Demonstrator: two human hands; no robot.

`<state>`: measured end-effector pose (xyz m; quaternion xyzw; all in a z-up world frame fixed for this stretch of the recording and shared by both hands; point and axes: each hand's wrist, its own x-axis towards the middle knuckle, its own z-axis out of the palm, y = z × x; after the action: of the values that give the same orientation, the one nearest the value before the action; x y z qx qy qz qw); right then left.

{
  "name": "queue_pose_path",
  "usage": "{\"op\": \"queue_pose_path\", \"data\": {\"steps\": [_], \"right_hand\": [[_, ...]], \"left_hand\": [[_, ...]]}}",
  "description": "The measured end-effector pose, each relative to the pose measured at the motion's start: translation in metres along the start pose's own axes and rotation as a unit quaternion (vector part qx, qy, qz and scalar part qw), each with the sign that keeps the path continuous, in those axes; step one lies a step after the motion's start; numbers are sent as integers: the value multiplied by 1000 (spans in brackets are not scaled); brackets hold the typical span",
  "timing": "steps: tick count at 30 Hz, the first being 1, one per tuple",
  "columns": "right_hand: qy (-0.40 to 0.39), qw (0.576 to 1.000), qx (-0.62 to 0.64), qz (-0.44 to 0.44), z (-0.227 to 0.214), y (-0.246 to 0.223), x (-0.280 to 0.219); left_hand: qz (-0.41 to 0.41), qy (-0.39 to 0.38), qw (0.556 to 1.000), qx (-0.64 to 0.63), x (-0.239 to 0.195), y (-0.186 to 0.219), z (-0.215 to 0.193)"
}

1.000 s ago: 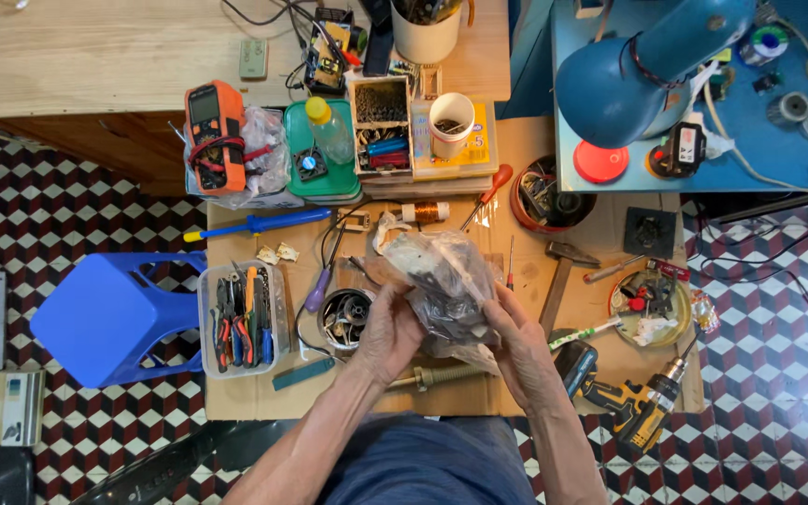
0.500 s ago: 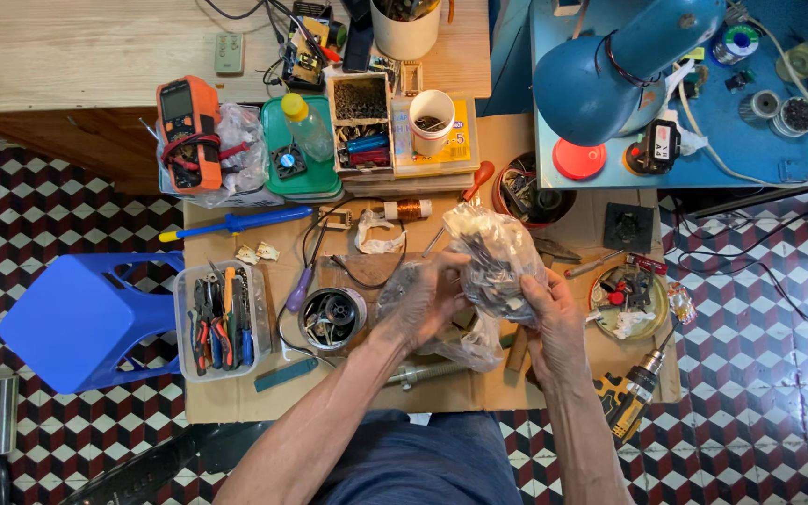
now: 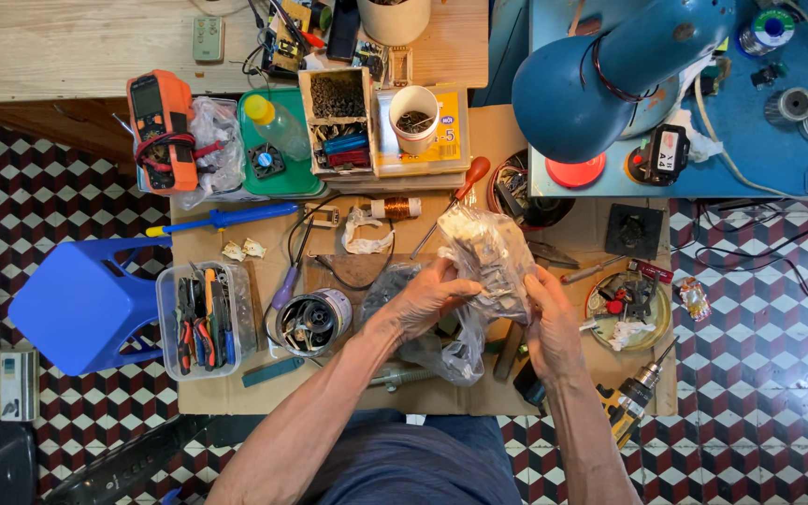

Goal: The person works at a cluttered workbench, handling small electronic components and wires. They use a screwdriver to manipulate a cylindrical device, then retrieve a plastic bag from under a stool and unpack a small blue component. The person continues to handle and inspect various small parts and tools on the table.

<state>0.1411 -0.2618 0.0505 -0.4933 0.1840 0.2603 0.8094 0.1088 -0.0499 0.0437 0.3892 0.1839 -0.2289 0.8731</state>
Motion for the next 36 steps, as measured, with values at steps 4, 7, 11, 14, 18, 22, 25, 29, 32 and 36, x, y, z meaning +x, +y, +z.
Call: {"op": "queue_pose_path", "data": {"steps": [4,7,11,14,18,22,25,29,32,36], "right_hand": [[-3,1000,-24,-10,-5,0,6],[-7,999,-39,-19,-11,2,5],[-23,999,-33,-29,-17,9,3],[-21,999,-8,-29,-22,15,2],[-17,999,29,-20,-22,20,1],[-6,998,68,2,-12,14,-4],[-20,997,74,31,3,5,-5],[20,975,193,113,-2,-3,-21],[-52,940,314,121,-18,-2,-33],[-24,945,310,106,-50,8,-37]], "left_hand": [[17,-14,999,-23,4,2,5],[28,-13,999,-33,7,2,12],[40,43,998,-1,9,3,23],[56,76,994,54,8,3,28],[36,103,988,112,6,5,25],[94,103,966,216,3,7,33],[191,90,929,303,-8,12,48],[368,-1,765,529,-28,20,65],[411,-98,629,653,-30,21,68],[377,-208,565,704,-32,3,72]]}}
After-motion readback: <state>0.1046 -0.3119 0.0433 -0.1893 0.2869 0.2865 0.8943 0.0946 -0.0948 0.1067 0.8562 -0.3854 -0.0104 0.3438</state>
